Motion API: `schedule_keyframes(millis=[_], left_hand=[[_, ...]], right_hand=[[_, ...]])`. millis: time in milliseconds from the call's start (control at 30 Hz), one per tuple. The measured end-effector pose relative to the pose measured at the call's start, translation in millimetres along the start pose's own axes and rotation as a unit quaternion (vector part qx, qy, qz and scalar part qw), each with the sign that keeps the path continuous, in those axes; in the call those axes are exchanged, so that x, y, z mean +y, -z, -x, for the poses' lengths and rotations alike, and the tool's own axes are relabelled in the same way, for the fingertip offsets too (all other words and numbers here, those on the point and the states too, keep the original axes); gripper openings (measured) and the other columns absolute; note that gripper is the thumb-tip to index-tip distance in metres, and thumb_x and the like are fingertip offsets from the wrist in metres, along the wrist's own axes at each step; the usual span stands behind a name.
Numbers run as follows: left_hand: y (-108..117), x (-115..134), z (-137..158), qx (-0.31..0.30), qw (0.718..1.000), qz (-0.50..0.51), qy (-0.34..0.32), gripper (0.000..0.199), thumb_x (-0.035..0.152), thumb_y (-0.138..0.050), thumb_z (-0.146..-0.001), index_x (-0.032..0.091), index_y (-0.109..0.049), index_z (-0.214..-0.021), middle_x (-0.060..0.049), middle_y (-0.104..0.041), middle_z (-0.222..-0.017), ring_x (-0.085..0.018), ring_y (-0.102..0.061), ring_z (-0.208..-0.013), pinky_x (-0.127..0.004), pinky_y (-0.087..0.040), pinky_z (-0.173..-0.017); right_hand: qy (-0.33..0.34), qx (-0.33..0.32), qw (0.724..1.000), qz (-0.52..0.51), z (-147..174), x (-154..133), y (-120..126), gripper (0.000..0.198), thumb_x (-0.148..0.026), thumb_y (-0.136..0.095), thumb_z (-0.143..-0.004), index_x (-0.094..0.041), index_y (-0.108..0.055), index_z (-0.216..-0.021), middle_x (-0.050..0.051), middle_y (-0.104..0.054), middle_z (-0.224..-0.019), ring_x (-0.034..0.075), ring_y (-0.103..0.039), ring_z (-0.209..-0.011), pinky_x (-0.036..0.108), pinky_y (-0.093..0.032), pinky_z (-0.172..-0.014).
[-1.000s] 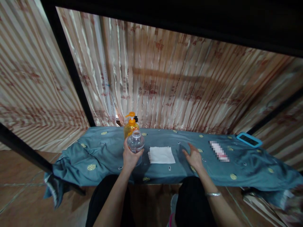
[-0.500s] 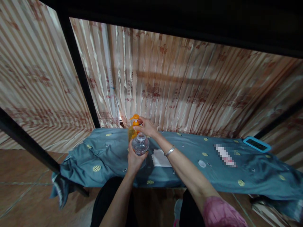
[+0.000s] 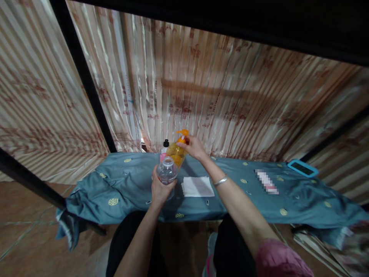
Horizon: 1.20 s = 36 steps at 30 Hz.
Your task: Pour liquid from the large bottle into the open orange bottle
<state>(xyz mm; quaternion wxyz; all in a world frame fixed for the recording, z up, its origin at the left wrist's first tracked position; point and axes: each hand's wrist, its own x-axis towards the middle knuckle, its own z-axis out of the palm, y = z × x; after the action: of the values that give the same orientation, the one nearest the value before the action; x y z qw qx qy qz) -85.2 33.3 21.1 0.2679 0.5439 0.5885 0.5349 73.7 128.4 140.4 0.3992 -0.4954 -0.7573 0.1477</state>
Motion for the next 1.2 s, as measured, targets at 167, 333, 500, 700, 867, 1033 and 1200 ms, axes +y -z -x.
schedule_keyframes(millis=[167,333,500,700,867,1033,1200], left_hand=[[0,0,-1,0.004,1.000,-0.005,0.012,0.104,0.031,-0.082,-0.055,0.023,-0.023,-0.140,-0.015,-0.049,-0.136,-0.033,-0.053,-0.121,-0.048,-0.045,-0.100],[-3,-9,0,0.007,1.000,0.001,-0.004,0.109,0.033,-0.082,-0.055,0.022,-0.019,-0.143,-0.016,-0.046,-0.140,-0.032,-0.048,-0.127,-0.046,-0.042,-0.104],[4,-12,7,0.019,0.999,0.007,-0.048,0.112,0.036,-0.081,-0.058,0.020,-0.013,-0.145,-0.018,-0.037,-0.146,-0.031,-0.040,-0.134,-0.047,-0.036,-0.110],[15,27,33,0.083,0.954,-0.076,-0.277,0.113,0.040,-0.080,-0.063,0.019,-0.007,-0.147,-0.018,-0.020,-0.153,-0.033,-0.017,-0.144,-0.053,-0.018,-0.117],[-35,38,47,-0.115,0.954,-0.012,-0.278,0.097,0.034,-0.073,-0.071,0.025,-0.011,-0.146,-0.015,-0.029,-0.151,-0.030,-0.027,-0.141,-0.051,-0.027,-0.115],[-88,20,19,-0.161,0.977,0.096,-0.101,0.103,0.033,-0.080,-0.059,0.024,-0.021,-0.144,-0.014,-0.032,-0.150,-0.032,-0.027,-0.141,-0.052,-0.024,-0.115],[-113,0,1,-0.206,0.962,0.166,-0.069,0.094,0.030,-0.081,-0.057,0.023,-0.032,-0.137,-0.012,-0.050,-0.135,-0.029,-0.049,-0.125,-0.048,-0.038,-0.107]], right_hand=[[-0.007,0.021,0.998,0.052,16,11,39,0.021,-0.038,-0.062,-0.083,-0.017,-0.060,-0.081,-0.003,-0.060,-0.073,0.013,-0.056,-0.065,0.031,-0.047,-0.064],[-0.010,0.007,0.997,0.081,41,20,55,0.022,-0.039,-0.061,-0.084,-0.017,-0.061,-0.080,-0.004,-0.060,-0.072,0.013,-0.057,-0.065,0.032,-0.047,-0.066],[-0.022,-0.011,0.996,0.080,68,31,54,0.025,-0.042,-0.060,-0.085,-0.017,-0.063,-0.085,-0.002,-0.064,-0.078,0.015,-0.061,-0.070,0.035,-0.049,-0.070],[-0.056,0.035,0.996,0.052,87,41,48,0.032,-0.044,-0.065,-0.080,-0.017,-0.061,-0.098,0.001,-0.067,-0.088,0.017,-0.063,-0.079,0.038,-0.051,-0.075],[-0.086,0.109,0.990,0.015,94,45,38,0.036,-0.048,-0.070,-0.074,-0.018,-0.060,-0.089,-0.001,-0.064,-0.079,0.016,-0.061,-0.072,0.037,-0.050,-0.072],[-0.068,0.117,0.990,-0.043,99,50,33,0.033,-0.049,-0.065,-0.078,-0.018,-0.060,-0.089,0.000,-0.065,-0.082,0.017,-0.062,-0.077,0.038,-0.050,-0.076],[-0.069,0.109,0.988,-0.081,102,55,32,0.031,-0.044,-0.068,-0.077,-0.018,-0.060,-0.093,0.001,-0.067,-0.089,0.019,-0.063,-0.085,0.042,-0.048,-0.083]])
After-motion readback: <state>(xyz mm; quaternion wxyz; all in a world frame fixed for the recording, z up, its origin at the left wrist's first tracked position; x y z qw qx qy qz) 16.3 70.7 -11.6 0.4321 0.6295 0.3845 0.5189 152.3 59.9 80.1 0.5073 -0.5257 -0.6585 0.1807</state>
